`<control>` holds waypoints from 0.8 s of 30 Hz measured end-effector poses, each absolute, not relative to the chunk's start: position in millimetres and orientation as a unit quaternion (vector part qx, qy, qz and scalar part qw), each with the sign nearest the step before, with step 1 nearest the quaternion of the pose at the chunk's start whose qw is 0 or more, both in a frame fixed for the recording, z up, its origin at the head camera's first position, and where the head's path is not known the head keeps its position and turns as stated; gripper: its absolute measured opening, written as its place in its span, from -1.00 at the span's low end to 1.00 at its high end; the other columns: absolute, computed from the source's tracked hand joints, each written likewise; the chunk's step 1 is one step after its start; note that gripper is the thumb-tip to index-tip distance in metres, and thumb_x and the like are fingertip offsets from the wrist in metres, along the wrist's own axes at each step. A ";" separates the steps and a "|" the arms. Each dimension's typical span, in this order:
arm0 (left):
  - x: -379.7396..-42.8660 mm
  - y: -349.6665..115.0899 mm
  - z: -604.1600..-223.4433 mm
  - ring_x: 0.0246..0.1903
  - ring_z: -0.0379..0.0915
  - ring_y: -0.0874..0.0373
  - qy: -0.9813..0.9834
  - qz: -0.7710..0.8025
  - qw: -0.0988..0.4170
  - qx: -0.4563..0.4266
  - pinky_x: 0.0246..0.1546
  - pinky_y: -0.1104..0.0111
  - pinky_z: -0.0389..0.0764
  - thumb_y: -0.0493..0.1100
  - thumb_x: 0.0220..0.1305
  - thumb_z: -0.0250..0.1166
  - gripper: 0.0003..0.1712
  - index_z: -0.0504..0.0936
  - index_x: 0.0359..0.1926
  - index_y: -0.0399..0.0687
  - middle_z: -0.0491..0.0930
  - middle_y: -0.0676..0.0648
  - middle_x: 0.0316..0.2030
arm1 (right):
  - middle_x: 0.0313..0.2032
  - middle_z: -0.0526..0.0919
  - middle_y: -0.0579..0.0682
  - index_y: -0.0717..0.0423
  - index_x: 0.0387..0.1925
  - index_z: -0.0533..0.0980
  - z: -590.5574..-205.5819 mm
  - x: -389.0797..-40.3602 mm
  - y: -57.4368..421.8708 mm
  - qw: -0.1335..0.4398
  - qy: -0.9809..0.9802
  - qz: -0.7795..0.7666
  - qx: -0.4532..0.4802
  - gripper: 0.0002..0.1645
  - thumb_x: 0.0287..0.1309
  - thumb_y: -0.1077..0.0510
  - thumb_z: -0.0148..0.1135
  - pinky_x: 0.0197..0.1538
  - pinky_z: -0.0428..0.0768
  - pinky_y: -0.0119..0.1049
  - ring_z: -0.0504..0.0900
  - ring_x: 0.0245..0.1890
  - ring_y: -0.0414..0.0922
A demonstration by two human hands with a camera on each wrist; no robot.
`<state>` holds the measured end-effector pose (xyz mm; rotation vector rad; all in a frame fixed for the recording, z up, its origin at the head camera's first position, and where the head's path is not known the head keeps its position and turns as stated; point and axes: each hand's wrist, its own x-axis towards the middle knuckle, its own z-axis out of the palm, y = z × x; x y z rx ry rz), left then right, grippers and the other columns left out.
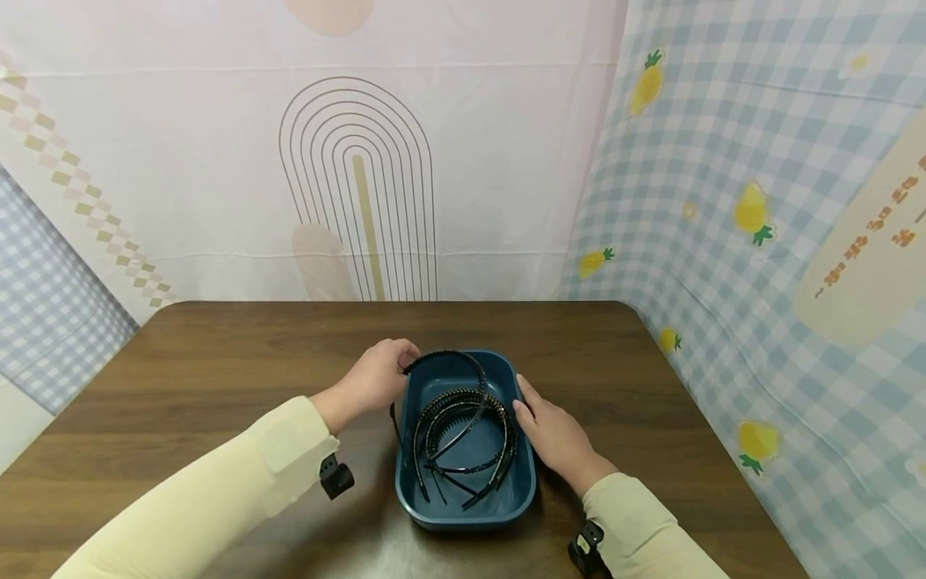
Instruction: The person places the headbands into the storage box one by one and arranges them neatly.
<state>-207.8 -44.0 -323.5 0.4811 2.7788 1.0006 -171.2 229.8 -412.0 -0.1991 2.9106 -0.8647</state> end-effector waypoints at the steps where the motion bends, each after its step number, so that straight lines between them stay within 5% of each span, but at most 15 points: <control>1: -207.4 -43.0 -322.9 -0.14 0.39 -0.01 0.927 0.329 0.075 0.163 -0.17 0.24 0.50 -0.49 0.25 0.04 -0.55 0.48 0.16 -0.30 0.44 -0.28 0.07 | 0.39 0.23 0.21 -0.02 0.53 -0.08 -411.7 -171.0 229.9 0.050 0.955 -0.284 -0.065 -0.27 0.49 -0.20 -0.31 0.25 0.28 0.26 0.33 0.28 0.26; 8: -203.6 -34.8 -318.3 -0.22 0.38 0.00 0.926 0.327 0.096 0.164 -0.35 0.30 0.43 -0.51 0.25 0.03 -0.53 0.47 0.17 -0.28 0.41 -0.28 0.10 | 0.40 0.21 0.21 -0.03 0.53 -0.09 -411.5 -170.9 230.7 0.055 0.956 -0.281 -0.067 -0.17 0.43 -0.36 -0.41 0.24 0.28 0.26 0.33 0.28 0.26; 24: -199.5 -18.3 -321.4 -0.17 0.37 0.01 0.939 0.286 0.113 0.158 -0.20 0.24 0.49 -0.50 0.24 0.09 -0.53 0.47 0.18 -0.27 0.43 -0.26 0.09 | 0.39 0.21 0.22 0.00 0.53 -0.09 -412.6 -171.7 232.3 0.047 0.954 -0.285 -0.080 -0.20 0.46 -0.31 -0.41 0.25 0.29 0.24 0.32 0.29 0.26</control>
